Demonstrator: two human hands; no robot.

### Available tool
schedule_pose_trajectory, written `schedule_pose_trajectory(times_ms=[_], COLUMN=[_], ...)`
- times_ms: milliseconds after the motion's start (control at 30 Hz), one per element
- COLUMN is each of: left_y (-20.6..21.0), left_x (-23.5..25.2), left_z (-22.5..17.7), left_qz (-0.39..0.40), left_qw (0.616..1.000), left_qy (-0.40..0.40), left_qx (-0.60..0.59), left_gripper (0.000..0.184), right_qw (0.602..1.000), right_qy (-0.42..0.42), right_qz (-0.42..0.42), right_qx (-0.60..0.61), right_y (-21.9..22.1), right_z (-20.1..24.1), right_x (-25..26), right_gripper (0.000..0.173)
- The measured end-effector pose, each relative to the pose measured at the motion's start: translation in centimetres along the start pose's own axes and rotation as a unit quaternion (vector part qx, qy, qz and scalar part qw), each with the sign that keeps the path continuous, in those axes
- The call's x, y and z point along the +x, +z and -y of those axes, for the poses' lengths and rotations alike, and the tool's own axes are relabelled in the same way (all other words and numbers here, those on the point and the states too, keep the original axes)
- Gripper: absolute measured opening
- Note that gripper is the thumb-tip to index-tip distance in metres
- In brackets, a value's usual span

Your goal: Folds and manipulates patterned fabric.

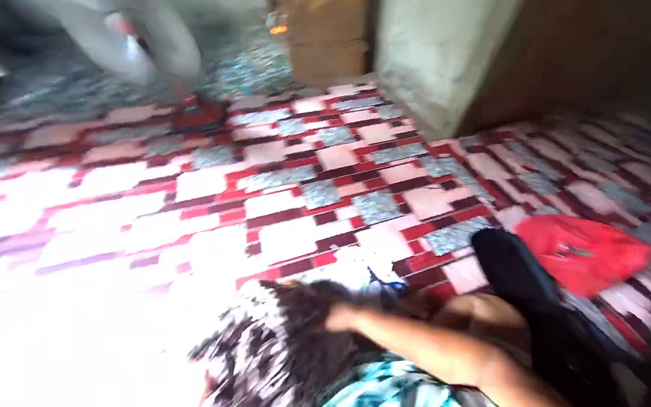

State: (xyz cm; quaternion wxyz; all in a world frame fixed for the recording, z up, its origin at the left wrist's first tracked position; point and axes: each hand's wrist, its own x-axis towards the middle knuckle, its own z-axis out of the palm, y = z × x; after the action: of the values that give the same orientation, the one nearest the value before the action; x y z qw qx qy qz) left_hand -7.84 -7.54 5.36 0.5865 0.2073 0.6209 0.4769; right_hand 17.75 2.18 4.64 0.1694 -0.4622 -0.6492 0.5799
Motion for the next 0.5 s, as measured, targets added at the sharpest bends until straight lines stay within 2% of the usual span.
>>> schedule_pose_trajectory(times_ms=[33, 67, 100, 200, 233, 300, 333, 433, 467, 500], left_y=[-3.8, -4.9, -4.6, -3.3, -3.0, -3.0, -2.7, -2.1, -2.0, -2.1], left_x=[2.4, 3.2, 2.9, 2.1, 2.2, 3.0, 3.2, 3.4, 3.4, 3.4], left_z=[4.2, 6.7, 7.5, 7.3, 7.2, 7.6, 7.4, 6.7, 6.5, 6.5], left_qz=[0.09, 0.066, 0.027, 0.029, 0.034, 0.065, 0.074, 0.103, 0.11, 0.119], left_qw=[0.994, 0.995, 0.998, 0.998, 0.996, 0.993, 0.993, 0.991, 0.99, 0.989], left_qy=[0.061, 0.073, 0.058, 0.047, 0.049, 0.066, 0.067, 0.066, 0.066, 0.067], left_qx=[-0.008, 0.007, 0.002, -0.042, -0.066, -0.079, -0.067, -0.051, -0.052, -0.049], left_gripper=[0.047, 0.051, 0.051, 0.055, 0.055, 0.058, 0.061, 0.073, 0.076, 0.078], right_qw=[0.999, 0.999, 0.998, 0.996, 0.994, 0.986, 0.978, 0.948, 0.938, 0.934], right_qy=[0.028, 0.031, 0.031, 0.016, 0.009, -0.049, -0.101, -0.232, -0.249, -0.254], right_qz=[-0.009, -0.038, -0.053, -0.086, -0.107, -0.154, -0.163, -0.096, -0.057, -0.01], right_qx=[-0.028, -0.008, 0.015, 0.014, 0.001, -0.048, -0.078, -0.193, -0.234, -0.251], right_y=[0.6, 1.1, 1.1, -0.6, -1.0, -1.2, -1.0, 0.9, 1.9, 2.8], right_z=[-1.9, -3.9, -4.9, -4.6, -4.0, -2.7, -2.2, -0.9, -0.5, -0.4], right_x=[0.8, 1.7, 2.3, 3.1, 2.9, 2.4, 2.2, 1.9, 1.6, 1.4], right_gripper=[0.059, 0.054, 0.054, 0.059, 0.056, 0.054, 0.06, 0.09, 0.094, 0.09])
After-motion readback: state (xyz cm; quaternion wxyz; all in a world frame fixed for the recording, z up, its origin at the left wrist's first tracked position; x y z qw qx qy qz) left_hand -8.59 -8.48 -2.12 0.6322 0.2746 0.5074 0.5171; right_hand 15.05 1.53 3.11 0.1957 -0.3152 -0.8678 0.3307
